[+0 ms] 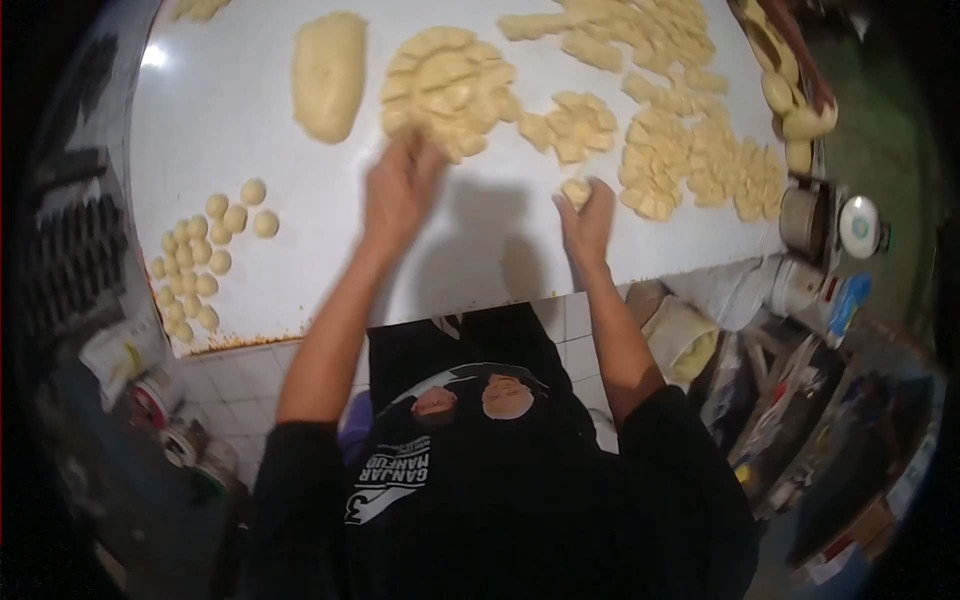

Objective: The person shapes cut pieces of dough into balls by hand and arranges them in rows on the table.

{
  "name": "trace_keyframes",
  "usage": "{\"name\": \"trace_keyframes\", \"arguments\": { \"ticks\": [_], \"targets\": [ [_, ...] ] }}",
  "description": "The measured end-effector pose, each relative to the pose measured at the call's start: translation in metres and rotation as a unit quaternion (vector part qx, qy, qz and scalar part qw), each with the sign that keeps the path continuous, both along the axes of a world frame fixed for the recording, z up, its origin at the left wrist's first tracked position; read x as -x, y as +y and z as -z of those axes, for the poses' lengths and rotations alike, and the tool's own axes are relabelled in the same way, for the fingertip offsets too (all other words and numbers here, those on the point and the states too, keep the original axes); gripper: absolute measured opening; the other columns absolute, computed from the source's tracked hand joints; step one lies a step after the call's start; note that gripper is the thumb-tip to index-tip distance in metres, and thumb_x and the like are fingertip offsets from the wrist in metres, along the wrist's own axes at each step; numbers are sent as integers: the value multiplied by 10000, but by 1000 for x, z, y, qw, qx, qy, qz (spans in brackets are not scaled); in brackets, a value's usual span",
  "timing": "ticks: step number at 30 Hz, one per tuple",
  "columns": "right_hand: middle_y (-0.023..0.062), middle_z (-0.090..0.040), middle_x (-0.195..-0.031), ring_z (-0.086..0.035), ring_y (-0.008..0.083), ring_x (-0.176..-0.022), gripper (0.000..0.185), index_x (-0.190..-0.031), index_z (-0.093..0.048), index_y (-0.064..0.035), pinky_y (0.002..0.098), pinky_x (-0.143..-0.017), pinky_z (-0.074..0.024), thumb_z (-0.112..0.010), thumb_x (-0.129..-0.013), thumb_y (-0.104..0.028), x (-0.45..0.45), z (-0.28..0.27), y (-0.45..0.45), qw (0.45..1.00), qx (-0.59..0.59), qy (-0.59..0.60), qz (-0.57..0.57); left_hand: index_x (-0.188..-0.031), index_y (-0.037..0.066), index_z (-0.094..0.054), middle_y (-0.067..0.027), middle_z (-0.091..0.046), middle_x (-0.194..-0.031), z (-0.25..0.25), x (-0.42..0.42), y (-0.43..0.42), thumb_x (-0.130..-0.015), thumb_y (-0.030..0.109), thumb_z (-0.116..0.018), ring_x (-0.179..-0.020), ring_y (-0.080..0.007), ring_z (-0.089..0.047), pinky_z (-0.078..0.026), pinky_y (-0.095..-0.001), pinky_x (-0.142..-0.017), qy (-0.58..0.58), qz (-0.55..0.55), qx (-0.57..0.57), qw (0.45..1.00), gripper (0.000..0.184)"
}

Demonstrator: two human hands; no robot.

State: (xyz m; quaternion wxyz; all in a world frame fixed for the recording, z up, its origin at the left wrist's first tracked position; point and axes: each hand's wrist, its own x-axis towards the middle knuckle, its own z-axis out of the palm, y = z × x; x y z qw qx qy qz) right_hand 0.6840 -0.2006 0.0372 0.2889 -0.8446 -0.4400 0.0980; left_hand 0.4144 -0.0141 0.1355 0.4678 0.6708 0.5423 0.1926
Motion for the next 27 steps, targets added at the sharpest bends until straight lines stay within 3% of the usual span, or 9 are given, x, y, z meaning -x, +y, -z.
{"name": "trace_keyframes", "arguments": {
  "ticks": [2, 4, 5, 7, 13, 15, 21, 24, 27],
  "targets": [
    [222, -647, -1222, -594, 428, -1174, 312, -1221, -644, 23, 498, -1044, -485, -711, -1000, -186, 1, -5, 14, 991, 36, 127, -14, -1419, 81, -611, -150, -720, -1074, 42, -39, -77, -1120, 418, -565, -981, -297, -745, -614, -421, -794, -119, 31, 328, 937, 453],
    [210, -677, -1217, -620, 408, -1191, 305, -1221, -684, -18, 523, -1058, -481, -704, -993, -219, 40, 71, -33, 977, 24, -65, -200, -1497, 90, -536, -106, -709, -1112, 40, -60, -138, -1148, 362, -525, -972, -239, -732, -628, -372, -809, -233, -105, 533, 807, 442],
    [213, -671, -1254, -617, 401, -1219, 362, -1277, -678, -23, 533, -1077, -470, -713, -986, -235, 66, 23, -47, 926, 106, 244, -269, -1475, 82, -560, -104, -707, -1130, 45, -62, -152, -1151, 318, -527, -953, -229, -723, -622, -352, -800, -274, -155, 525, 791, 403],
    [201, -688, -1219, -638, 418, -1188, 472, -1283, -646, -19, 529, -1046, -498, -819, -893, -222, 52, -15, -43, 948, -102, 118, -277, -1394, 55, -634, -98, -708, -1135, 72, -44, -171, -1145, 213, -542, -897, -206, -695, -607, -329, -796, -334, -198, 468, 793, 310],
    [128, -696, -1066, -690, 320, -1051, 390, -1151, -653, -45, 447, -820, -592, -864, -837, -141, -47, 0, 61, 979, -22, -137, -149, -1387, 7, -661, -158, -700, -1240, 60, 50, -163, -1109, 192, -605, -1139, -276, -663, -541, -418, -1008, 1, -60, 17, 998, 339],
    [153, -694, -964, -690, 310, -933, 244, -1076, -663, -55, 410, -790, -589, -799, -877, -100, -28, 16, 57, 983, 124, -50, -126, -1428, 33, -647, -164, -671, -1328, 63, 96, -183, -1093, 207, -625, -1199, -297, -637, -513, -440, -1045, 42, -5, -67, 997, 377],
    [196, -684, -1052, -663, 398, -1023, 247, -1090, -659, -36, 528, -944, -510, -678, -962, -247, 55, 34, 24, 920, 24, -6, -391, -1556, 181, -585, -129, -562, -1576, 129, 154, -103, -997, 301, -703, -1369, -365, -536, -382, -528, -1153, 287, 273, -343, 852, 584],
    [194, -673, -1045, -638, 408, -1042, 230, -1065, -665, -30, 533, -957, -488, -669, -962, -236, 156, 30, 61, 927, 5, 5, -375, -1251, 88, -657, -172, -661, -1306, 124, 60, -89, -974, 203, -699, -1213, -380, -604, -451, -529, -1005, 215, -43, -238, 946, 303],
    [187, -673, -1105, -623, 403, -1079, 272, -1104, -699, -33, 541, -952, -478, -693, -980, -275, 178, 53, -2, 893, -29, -125, -431, -934, 100, -626, -124, -635, -912, 154, 119, -141, -843, 174, -740, -880, -358, -621, -491, -482, -827, 144, 164, -131, 967, 163]
  ]
}}
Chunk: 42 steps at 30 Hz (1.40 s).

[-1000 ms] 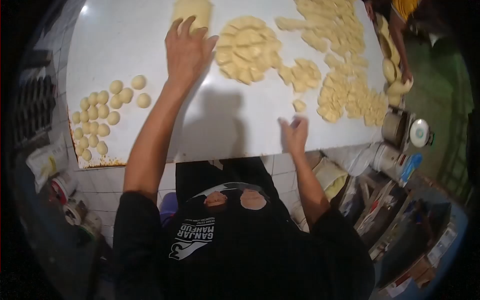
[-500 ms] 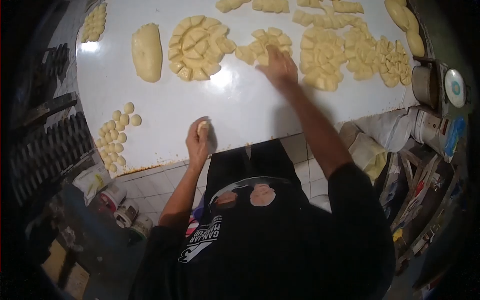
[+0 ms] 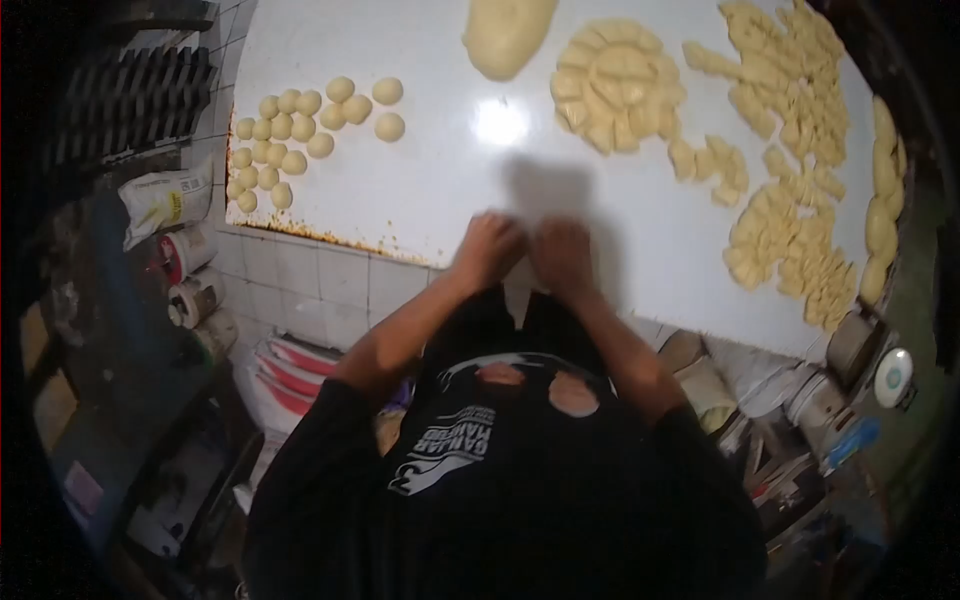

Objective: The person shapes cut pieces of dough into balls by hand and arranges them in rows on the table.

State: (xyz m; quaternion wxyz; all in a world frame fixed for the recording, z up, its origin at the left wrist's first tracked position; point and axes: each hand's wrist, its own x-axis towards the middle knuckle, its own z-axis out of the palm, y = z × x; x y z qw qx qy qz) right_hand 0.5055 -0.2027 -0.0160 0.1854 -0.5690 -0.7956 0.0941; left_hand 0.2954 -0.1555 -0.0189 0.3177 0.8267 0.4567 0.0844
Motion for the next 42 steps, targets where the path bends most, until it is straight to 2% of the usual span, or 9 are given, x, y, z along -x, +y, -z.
{"name": "trace_keyframes", "arguments": {
  "ticks": [4, 5, 11, 13, 15, 21, 23, 36, 42],
  "targets": [
    [140, -671, -1021, -626, 395, -1003, 213, -965, -737, -121, 538, -921, -475, -792, -905, -318, -38, -59, 62, 903, 424, -66, -32, -829, 113, -620, -102, -592, -861, -33, 89, 69, -871, 208, -749, -881, -315, -593, -460, -456, -753, 22, 37, -183, 982, 165],
    [142, -632, -958, -597, 389, -930, 219, -933, -686, -99, 536, -870, -458, -792, -903, -288, -30, -34, 66, 993, 117, -14, 8, -925, 89, -659, -142, -657, -961, -37, 59, 88, -875, 184, -777, -918, -347, -640, -505, -506, -834, 11, -12, -182, 983, 159],
    [142, -597, -935, -577, 384, -927, 260, -946, -653, -81, 532, -848, -445, -795, -907, -295, 5, -51, 42, 998, 11, 60, -1, -1018, 100, -710, -166, -696, -1208, -22, 72, 25, -869, 154, -762, -1106, -376, -664, -524, -503, -913, -179, 71, -129, 973, 167],
    [134, -602, -920, -581, 372, -910, 277, -928, -668, -98, 520, -816, -448, -831, -880, -316, -24, -62, 77, 876, 469, -99, -55, -1026, 93, -705, -165, -708, -1131, -55, 76, 95, -871, 157, -773, -1081, -394, -661, -520, -501, -886, 155, 135, 145, 968, 181],
    [143, -609, -908, -584, 371, -867, 304, -889, -658, -111, 498, -755, -439, -801, -892, -379, -20, -32, 99, 999, 46, 19, -9, -1008, 79, -692, -159, -681, -987, -26, 43, 103, -872, 174, -776, -976, -388, -647, -511, -486, -840, -31, -56, -151, 986, 186],
    [170, -597, -874, -565, 402, -936, 314, -812, -621, -61, 547, -812, -435, -767, -940, -308, -23, -45, 51, 913, 286, 290, -30, -953, 87, -640, -146, -625, -966, -30, 70, 27, -907, 192, -776, -935, -380, -585, -444, -523, -791, -186, -15, -11, 982, 177],
    [149, -588, -861, -565, 380, -896, 310, -812, -622, -59, 518, -804, -445, -796, -931, -286, -35, -19, 75, 972, 104, -112, -178, -931, 98, -630, -104, -630, -981, -25, 71, 66, -877, 203, -779, -943, -347, -594, -452, -487, -806, 14, -10, -188, 982, 191],
    [222, -639, -1042, -600, 437, -1012, 111, -1069, -640, -3, 528, -888, -495, -626, -998, -88, 31, -88, 226, 959, -71, 274, 19, -1138, -1, -667, -173, -667, -1018, -74, -1, 199, -990, 116, -725, -961, -395, -655, -551, -486, -829, -203, -172, -263, 928, 197],
    [257, -651, -1022, -605, 466, -981, 208, -997, -656, 7, 526, -922, -499, -676, -1030, -198, 24, -72, 141, 982, 158, 78, 67, -938, 121, -625, -89, -647, -916, -37, 60, 92, -922, 190, -800, -811, -297, -656, -558, -484, -695, -92, -75, -178, 977, 189]
  ]
}}
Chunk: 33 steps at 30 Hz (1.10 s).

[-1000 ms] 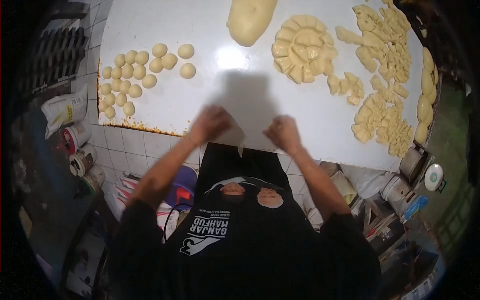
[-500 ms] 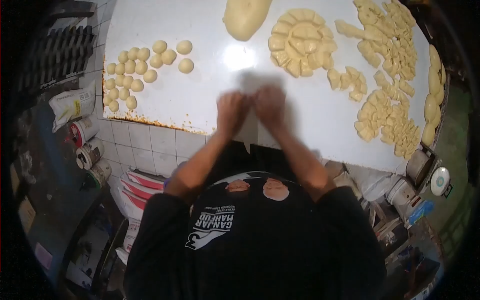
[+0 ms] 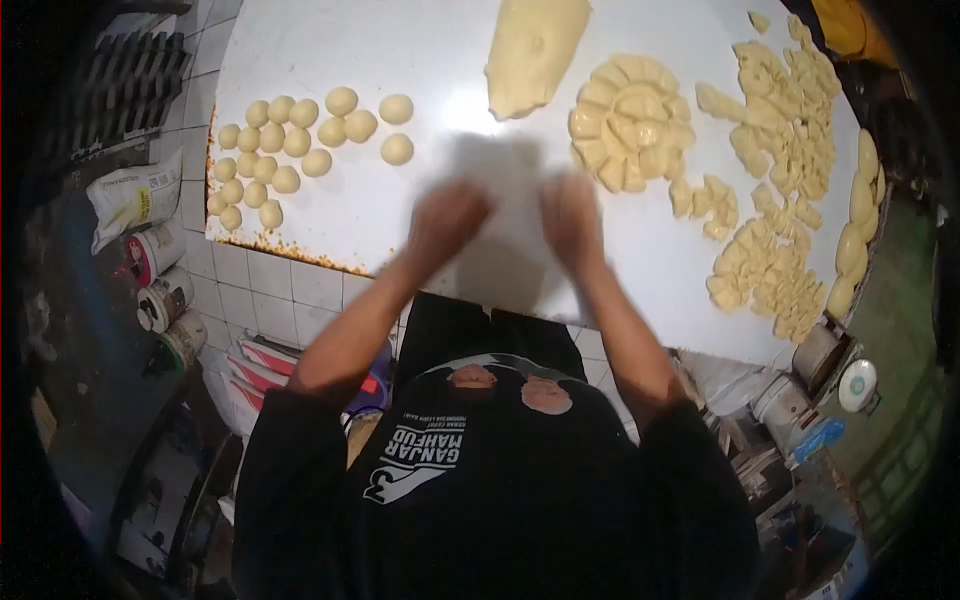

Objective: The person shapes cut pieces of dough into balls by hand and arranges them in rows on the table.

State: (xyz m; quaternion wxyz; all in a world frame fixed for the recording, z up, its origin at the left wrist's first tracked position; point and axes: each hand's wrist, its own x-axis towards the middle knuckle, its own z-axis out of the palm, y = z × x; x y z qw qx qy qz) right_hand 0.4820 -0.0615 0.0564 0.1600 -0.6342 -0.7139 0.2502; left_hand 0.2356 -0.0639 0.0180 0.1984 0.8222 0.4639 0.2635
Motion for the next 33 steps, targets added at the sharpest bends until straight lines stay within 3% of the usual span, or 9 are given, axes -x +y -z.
{"name": "trace_keyframes", "arguments": {
  "ticks": [3, 11, 13, 14, 15, 19, 23, 25, 33],
  "targets": [
    [231, -644, -964, -604, 427, -915, 297, -882, -673, -35, 534, -762, -472, -830, -906, -286, -29, 25, -57, 974, 61, -60, -209, -992, 146, -680, -76, -701, -1104, -9, 43, -44, -840, 260, -859, -904, -276, -651, -532, -460, -790, 28, 73, -78, 994, 261],
    [169, -660, -935, -628, 380, -916, 244, -844, -671, -70, 510, -853, -477, -747, -942, -280, 17, 37, -51, 985, -153, -7, -82, -1055, 105, -685, -119, -662, -1091, 11, 17, -74, -873, 173, -795, -1055, -348, -635, -493, -480, -905, -2, 2, 57, 998, 223],
    [160, -667, -887, -624, 395, -914, 260, -915, -742, -51, 538, -867, -464, -733, -964, -306, -23, 39, -38, 939, 299, 0, -168, -1034, 107, -709, -112, -654, -984, 45, 72, -67, -888, 204, -786, -1008, -351, -648, -495, -481, -893, 0, 110, 85, 990, 191],
    [152, -653, -821, -613, 386, -839, 271, -863, -742, -81, 524, -815, -464, -771, -939, -339, -12, 39, -14, 914, 234, -151, -296, -986, 117, -717, -109, -660, -934, 8, 54, -23, -888, 230, -774, -983, -348, -658, -491, -478, -887, 114, -35, 444, 888, 160],
    [143, -634, -802, -602, 384, -823, 302, -821, -709, -94, 508, -800, -457, -802, -913, -366, -5, 25, -1, 972, 70, -114, -192, -1001, 107, -702, -134, -690, -1030, 11, 34, -14, -899, 269, -772, -1030, -352, -660, -492, -492, -901, 168, -22, 142, 975, 204],
    [122, -645, -884, -607, 377, -860, 286, -824, -675, -101, 505, -771, -463, -851, -869, -322, 6, 53, -48, 979, -166, 66, -99, -971, 104, -630, -109, -637, -1021, 11, -32, -70, -878, 167, -784, -953, -354, -624, -474, -497, -825, -50, -97, -31, 993, 191],
    [96, -623, -967, -585, 357, -924, 280, -866, -628, -108, 480, -786, -448, -879, -837, -228, -29, 31, -15, 944, 100, -215, -227, -1016, 101, -667, -121, -645, -1058, 31, 47, -76, -856, 142, -811, -1024, -369, -613, -482, -508, -879, 107, -52, 29, 993, 220],
    [100, -614, -934, -570, 351, -921, 279, -851, -621, -97, 478, -816, -428, -871, -847, -221, -8, 29, -2, 983, -163, 18, -86, -989, 90, -670, -117, -645, -1040, 8, 14, -35, -860, 147, -786, -999, -358, -616, -474, -498, -869, 17, -186, -39, 982, 182],
    [223, -667, -1302, -597, 409, -1274, 361, -1259, -650, -30, 510, -1108, -461, -786, -941, -131, -7, -8, -48, 995, -25, -31, -92, -1149, 56, -680, -107, -670, -1151, -11, 52, -106, -859, 45, -709, -1091, -352, -640, -544, -484, -972, -28, -71, 17, 997, 291]
  ]
}}
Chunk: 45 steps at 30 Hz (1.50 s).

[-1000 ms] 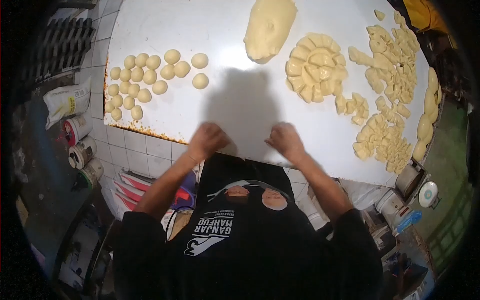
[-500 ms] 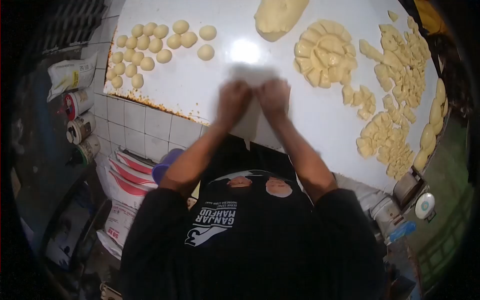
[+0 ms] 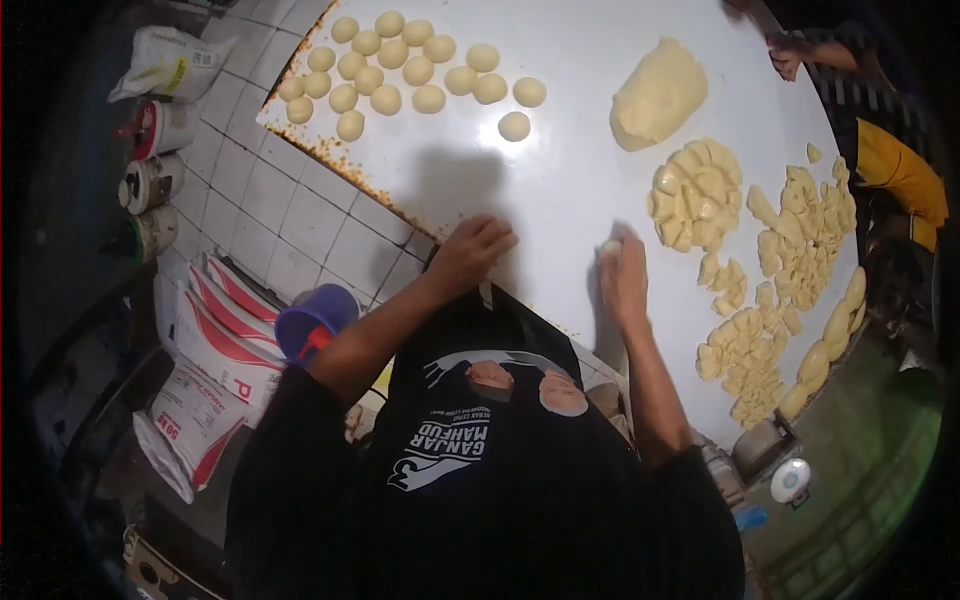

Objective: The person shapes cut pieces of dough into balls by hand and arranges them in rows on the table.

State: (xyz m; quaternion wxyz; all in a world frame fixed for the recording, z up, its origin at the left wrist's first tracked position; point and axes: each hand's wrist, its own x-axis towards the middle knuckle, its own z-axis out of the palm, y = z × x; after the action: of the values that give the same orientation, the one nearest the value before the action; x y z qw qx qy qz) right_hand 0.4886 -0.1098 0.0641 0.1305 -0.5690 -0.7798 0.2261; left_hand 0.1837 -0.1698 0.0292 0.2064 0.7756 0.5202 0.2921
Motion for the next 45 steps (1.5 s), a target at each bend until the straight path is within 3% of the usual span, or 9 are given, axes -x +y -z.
{"name": "trace_keyframes", "arguments": {
  "ticks": [4, 6, 14, 18, 23, 27, 38, 42, 45],
  "targets": [
    [238, -657, -1317, -584, 426, -1286, 512, -1312, -641, 14, 519, -1112, -457, -831, -930, -269, 176, -69, 103, 962, 128, 243, -1, -1019, 62, -701, -97, -672, -1132, -11, -13, 34, -827, 84, -729, -1099, -331, -641, -547, -440, -945, -60, 21, -13, 998, 195],
    [225, -662, -1286, -591, 428, -1254, 585, -1299, -638, 20, 526, -1078, -457, -860, -893, -338, 237, -20, 118, 985, -65, 122, -108, -1006, 54, -722, -121, -670, -1179, -1, -13, 20, -840, 146, -766, -1140, -335, -645, -543, -440, -952, -70, 15, -15, 997, 194],
    [180, -667, -1085, -608, 407, -1060, 321, -1008, -661, -58, 530, -928, -445, -841, -877, -289, 89, 59, 31, 931, 86, 27, -354, -1249, 42, -681, -152, -683, -1256, -27, 77, -20, -879, 113, -796, -1166, -364, -669, -546, -461, -1019, -76, -115, 48, 989, 394],
    [136, -616, -964, -562, 375, -920, 289, -881, -614, -84, 508, -815, -416, -843, -848, -259, 172, 46, 53, 985, -158, 48, -38, -1253, 36, -673, -157, -708, -1206, -28, 46, -10, -888, 43, -785, -1105, -375, -700, -582, -456, -958, -96, -95, 56, 989, 382],
    [95, -666, -1031, -615, 353, -930, 308, -910, -648, -115, 501, -803, -468, -881, -830, -300, 64, 82, 34, 971, -39, 92, -218, -1285, 50, -679, -174, -703, -1235, -55, 52, -55, -925, 34, -769, -1107, -376, -715, -604, -440, -921, -46, -137, 58, 988, 372],
    [104, -678, -1019, -602, 347, -1017, 332, -1035, -678, -104, 503, -862, -457, -850, -864, -330, 124, 67, 58, 988, -145, 54, 1, -1313, 47, -675, -187, -701, -1254, -51, 40, -78, -937, 32, -768, -1116, -389, -716, -607, -446, -921, -46, -112, 111, 986, 387],
    [250, -653, -1056, -599, 453, -1033, 188, -1049, -651, 29, 533, -899, -469, -586, -1064, -146, 51, -6, 172, 982, -173, 37, 64, -1276, 35, -669, -176, -699, -1215, -38, 58, -6, -927, 33, -737, -1105, -388, -698, -587, -468, -941, -109, -40, 83, 990, 355],
    [277, -716, -963, -696, 472, -908, 417, -1034, -645, 45, 512, -836, -553, -583, -1088, -364, 69, -18, 98, 973, 113, 88, 180, -1250, 30, -674, -176, -704, -1183, -44, 64, 4, -916, 42, -748, -1095, -386, -704, -590, -465, -927, -126, -56, 73, 988, 342],
    [194, -688, -1017, -686, 393, -973, 275, -1046, -661, -53, 499, -868, -545, -785, -972, -287, 73, 8, -19, 992, 55, 90, -66, -1268, 34, -685, -191, -707, -1232, -42, 67, -9, -928, 21, -750, -1111, -402, -710, -605, -468, -912, -108, -61, 88, 988, 346]
  ]
}}
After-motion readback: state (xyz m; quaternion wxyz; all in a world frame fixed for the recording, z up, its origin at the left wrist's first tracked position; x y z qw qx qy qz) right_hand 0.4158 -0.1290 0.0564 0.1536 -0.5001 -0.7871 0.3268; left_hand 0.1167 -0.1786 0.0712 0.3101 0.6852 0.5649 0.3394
